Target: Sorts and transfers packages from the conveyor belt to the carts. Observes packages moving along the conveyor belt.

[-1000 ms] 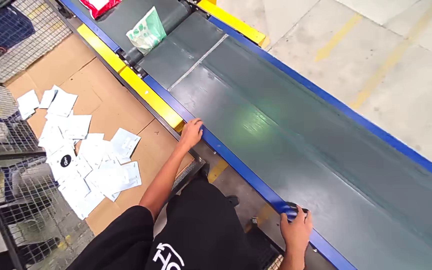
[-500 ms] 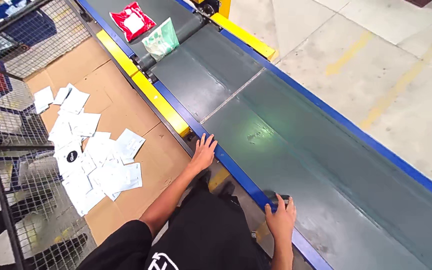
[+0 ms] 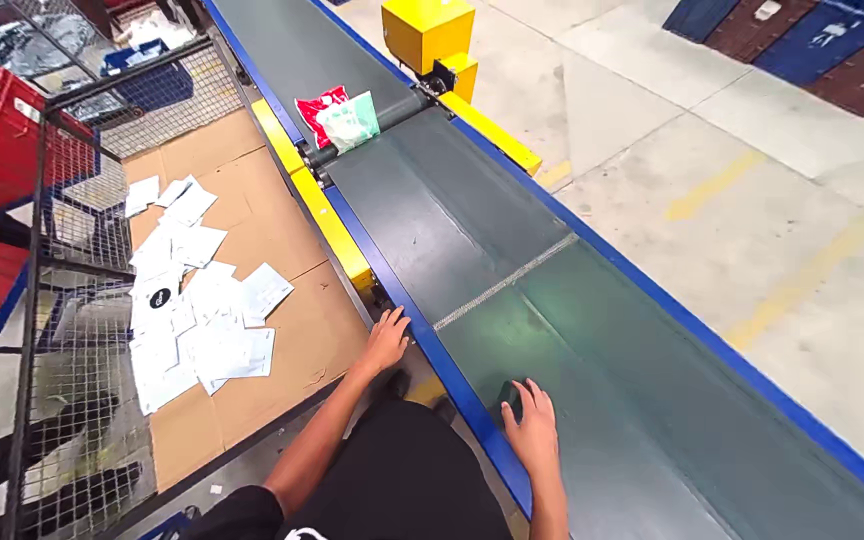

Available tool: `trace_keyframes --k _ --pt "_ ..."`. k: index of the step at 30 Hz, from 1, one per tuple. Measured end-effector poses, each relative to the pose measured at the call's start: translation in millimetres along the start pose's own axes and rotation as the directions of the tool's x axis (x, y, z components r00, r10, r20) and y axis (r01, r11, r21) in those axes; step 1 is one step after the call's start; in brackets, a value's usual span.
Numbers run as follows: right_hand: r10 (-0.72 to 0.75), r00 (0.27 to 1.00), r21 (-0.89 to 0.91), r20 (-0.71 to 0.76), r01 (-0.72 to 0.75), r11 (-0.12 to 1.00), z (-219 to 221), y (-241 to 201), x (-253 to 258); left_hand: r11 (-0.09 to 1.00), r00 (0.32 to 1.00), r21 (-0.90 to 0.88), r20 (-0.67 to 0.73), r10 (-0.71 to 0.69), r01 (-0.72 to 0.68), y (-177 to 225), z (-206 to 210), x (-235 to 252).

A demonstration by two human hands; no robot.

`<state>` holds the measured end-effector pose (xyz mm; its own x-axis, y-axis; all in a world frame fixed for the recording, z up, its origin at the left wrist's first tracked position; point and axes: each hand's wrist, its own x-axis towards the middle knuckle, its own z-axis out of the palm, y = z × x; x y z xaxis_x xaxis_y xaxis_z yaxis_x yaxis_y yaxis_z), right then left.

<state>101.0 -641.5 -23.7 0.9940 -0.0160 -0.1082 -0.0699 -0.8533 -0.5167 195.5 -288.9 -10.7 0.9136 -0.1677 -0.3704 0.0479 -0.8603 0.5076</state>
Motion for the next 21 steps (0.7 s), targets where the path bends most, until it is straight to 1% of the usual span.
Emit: trace_keyframes --k 4,8,11,14,17,19,21 --pt "-0.04 0.999 -0.022 0.021 0.041 0.999 -7.0 16.1 -0.5 0.998 0.998 -0.033 -0.015 0.058 -0.058 30.4 17.5 -8.5" --pt "-0.058 0.998 -0.01 -0.006 0.058 0.998 -19.0 37.1 2.7 0.993 0.994 -0.045 -0.002 0.112 -0.112 58.0 25.0 -1.4" --pt "-0.05 0.998 -0.002 -0.028 0.05 0.999 -29.1 50.0 -1.7 0.989 0.989 -0.035 -0.022 0.145 -0.146 76.3 34.7 5.5" --pt "-0.049 0.999 0.016 -0.016 0.049 0.999 -40.6 59.3 -0.2 0.982 0.982 -0.027 -0.006 0.188 -0.188 99.7 38.6 14.2" --pt "-0.024 1.0 0.03 0.002 0.024 0.999 -38.2 68.3 -12.5 0.957 0.957 -0.032 0.034 0.289 -0.287 114.8 44.7 9.8" --pt "0.012 0.999 0.019 -0.047 -0.011 1.0 -37.8 73.2 -16.1 0.945 0.943 -0.037 0.053 0.328 -0.326 123.0 46.7 11.1" --pt "0.073 0.993 0.016 -0.096 -0.072 0.997 -39.3 77.5 -22.2 0.946 0.942 -0.032 0.089 0.325 -0.323 126.6 49.8 9.6"
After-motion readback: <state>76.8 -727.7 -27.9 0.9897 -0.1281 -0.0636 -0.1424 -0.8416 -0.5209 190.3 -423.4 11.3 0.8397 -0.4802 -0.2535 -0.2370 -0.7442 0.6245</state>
